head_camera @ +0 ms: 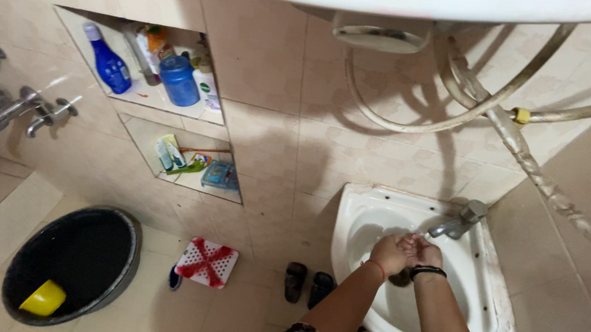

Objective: The person washes their hands at a small sink, rubbing their palms, fingers, and the back of their hands under running water.

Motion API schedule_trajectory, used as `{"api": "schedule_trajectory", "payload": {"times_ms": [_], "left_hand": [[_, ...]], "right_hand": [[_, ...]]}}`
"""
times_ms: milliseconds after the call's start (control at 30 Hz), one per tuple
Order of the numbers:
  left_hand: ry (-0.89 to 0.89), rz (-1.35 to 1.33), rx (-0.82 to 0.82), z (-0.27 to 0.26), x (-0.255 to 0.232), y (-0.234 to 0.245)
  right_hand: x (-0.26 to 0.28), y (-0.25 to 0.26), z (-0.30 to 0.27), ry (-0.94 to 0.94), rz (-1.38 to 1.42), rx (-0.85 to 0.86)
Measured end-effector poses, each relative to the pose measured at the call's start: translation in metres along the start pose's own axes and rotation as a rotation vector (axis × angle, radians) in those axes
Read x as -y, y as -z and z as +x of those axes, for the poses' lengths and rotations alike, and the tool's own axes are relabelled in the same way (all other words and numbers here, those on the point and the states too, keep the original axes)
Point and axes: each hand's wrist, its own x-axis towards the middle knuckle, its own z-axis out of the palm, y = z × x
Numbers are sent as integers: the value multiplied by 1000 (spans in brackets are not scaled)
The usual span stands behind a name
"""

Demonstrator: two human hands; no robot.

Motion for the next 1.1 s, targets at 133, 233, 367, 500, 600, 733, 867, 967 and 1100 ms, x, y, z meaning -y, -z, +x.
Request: {"api": "schedule_trajectory", "payload": {"times_ms": [133, 233, 367, 500, 600, 733, 867, 967, 1100], "left_hand": [[163, 482, -148, 5, -24, -11], [125, 298, -72, 36, -31, -37], [-268, 49, 34, 84, -7, -88], [-236, 157, 4, 104, -7, -102], [-184, 135, -31, 94, -26, -93], [-236, 906, -131, 67, -43, -76], [-231, 1168, -40, 51, -37, -66], [-221, 1058, -50, 42, -28, -53], [-113, 1174, 7, 37, -5, -24]], "right_hand": [[26, 9, -3, -34, -44, 33], [79, -3, -12, -1, -219, 204], [146, -65, -39, 210, -731, 62], [168, -112, -67, 562, -1613, -161], [168, -122, -71, 656, -2105, -407], [152, -116, -69, 707, -2278, -233], [129, -126, -70, 877, -2388, -314], [126, -131, -66, 879, -2372, -366], [119, -103, -60, 708, -1978, -469]]}}
